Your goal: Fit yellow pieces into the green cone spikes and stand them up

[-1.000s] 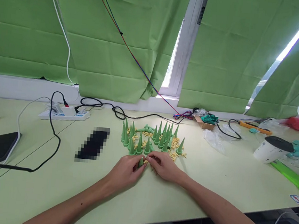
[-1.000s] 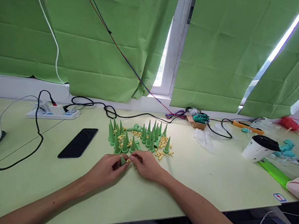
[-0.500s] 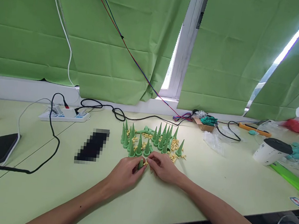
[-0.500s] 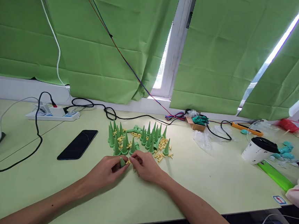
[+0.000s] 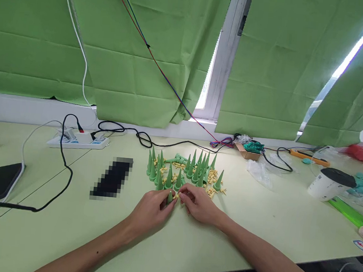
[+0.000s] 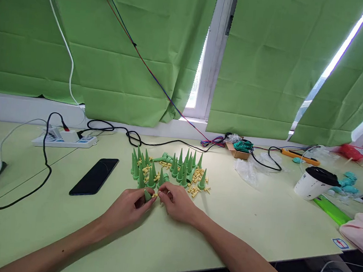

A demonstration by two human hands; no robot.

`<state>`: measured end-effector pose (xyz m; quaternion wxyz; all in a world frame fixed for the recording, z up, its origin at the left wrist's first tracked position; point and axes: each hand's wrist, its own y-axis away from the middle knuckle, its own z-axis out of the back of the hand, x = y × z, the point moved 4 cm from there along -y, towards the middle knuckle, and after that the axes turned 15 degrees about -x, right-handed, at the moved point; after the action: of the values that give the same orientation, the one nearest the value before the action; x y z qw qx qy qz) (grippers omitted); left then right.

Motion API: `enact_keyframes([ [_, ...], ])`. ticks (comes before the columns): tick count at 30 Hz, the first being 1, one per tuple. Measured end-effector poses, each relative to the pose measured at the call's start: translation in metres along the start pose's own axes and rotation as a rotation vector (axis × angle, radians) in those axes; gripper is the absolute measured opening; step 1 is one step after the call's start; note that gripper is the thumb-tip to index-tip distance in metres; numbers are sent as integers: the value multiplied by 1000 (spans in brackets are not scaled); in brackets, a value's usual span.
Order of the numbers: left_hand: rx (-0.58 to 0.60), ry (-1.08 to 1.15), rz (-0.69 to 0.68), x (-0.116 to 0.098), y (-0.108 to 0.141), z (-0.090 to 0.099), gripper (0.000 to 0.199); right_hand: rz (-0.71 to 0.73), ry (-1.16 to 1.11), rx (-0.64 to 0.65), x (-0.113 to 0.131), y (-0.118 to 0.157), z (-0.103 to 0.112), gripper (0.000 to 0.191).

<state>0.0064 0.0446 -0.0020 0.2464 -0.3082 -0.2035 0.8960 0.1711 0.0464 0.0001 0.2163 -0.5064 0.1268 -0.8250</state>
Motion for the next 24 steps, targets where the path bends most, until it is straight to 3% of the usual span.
enact_keyframes([
  [24, 50, 53, -53, -8, 0, 2, 27, 70, 139, 22, -10, -2, -3, 40],
])
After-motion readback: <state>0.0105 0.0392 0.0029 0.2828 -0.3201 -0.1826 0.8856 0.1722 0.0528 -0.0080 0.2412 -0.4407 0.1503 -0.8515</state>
